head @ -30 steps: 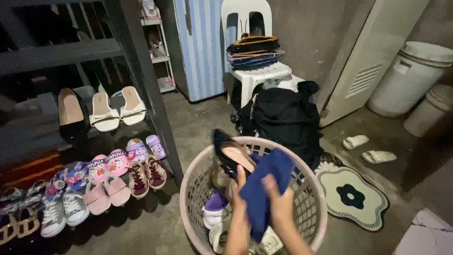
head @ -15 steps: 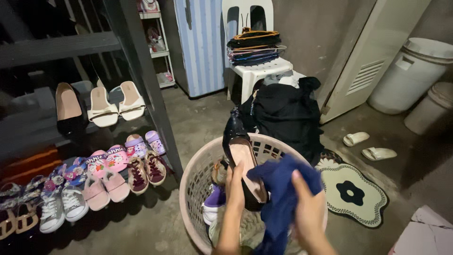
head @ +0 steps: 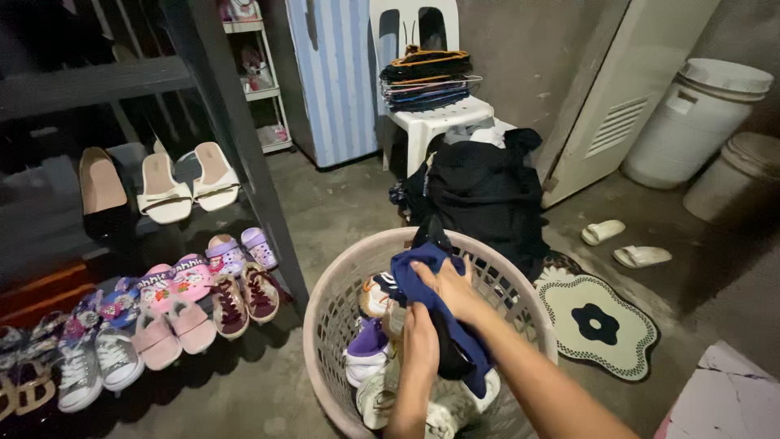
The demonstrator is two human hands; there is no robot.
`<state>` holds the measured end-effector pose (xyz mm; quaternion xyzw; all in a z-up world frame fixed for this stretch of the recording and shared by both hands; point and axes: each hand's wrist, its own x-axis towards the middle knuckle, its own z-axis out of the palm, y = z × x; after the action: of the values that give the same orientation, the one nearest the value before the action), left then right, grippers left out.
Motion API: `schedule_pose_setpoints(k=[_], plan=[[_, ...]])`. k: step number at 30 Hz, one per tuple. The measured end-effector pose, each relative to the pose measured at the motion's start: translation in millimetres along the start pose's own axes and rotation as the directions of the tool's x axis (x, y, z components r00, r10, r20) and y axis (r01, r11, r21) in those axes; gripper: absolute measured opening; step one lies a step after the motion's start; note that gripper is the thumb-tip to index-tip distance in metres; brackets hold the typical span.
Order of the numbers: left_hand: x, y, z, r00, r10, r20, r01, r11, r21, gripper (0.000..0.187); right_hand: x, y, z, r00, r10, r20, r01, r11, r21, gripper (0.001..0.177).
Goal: The person wipes several pairs of shoes with a blue cloth, including white slides, black heels, and white sneakers, then places them on a nearby metal shelf. The person handles each shoe individually, wiping the exterior surfaces before stacking them.
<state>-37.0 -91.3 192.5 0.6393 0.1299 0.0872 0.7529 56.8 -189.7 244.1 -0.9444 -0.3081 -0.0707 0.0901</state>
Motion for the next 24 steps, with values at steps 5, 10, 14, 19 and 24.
schedule_pose_setpoints(k=[5, 10, 14, 19, 24], plan=[[-9.9, 3.6, -28.3, 0.828, 0.538, -0.159, -0.344, 0.71, 0.614, 0.048, -45.4, -69.3, -46.1, 0.93, 0.217, 0.296, -0.362, 0.681, 0.637, 0.067], [0.3, -7.9, -38.4, 0.982, 0.187, 0.023, -0.185, 0.981, -0.054, 0.041, -72.9, -88.5, -56.4, 0.962, 0.222, 0.159, -0.273, 0.807, 0.524, 0.083], [22.5, -52.9, -20.4, 0.656, 0.73, -0.193, -0.504, 0.614, 0.608, 0.043, -9.2, -75.3, -44.2, 0.944, 0.305, 0.128, -0.306, 0.658, 0.688, 0.085], [75.3, -135.0, -25.4, 0.94, 0.255, -0.227, -0.31, 0.917, -0.252, 0.047, -26.8, -79.8, -36.8, 0.96, 0.093, 0.265, -0.233, 0.792, 0.565, 0.083], [101.0, -141.0, -53.1, 0.794, 0.592, -0.139, -0.582, 0.806, 0.113, 0.054, -84.2, -95.2, -57.1, 0.953, 0.014, 0.304, -0.11, 0.947, 0.301, 0.069]])
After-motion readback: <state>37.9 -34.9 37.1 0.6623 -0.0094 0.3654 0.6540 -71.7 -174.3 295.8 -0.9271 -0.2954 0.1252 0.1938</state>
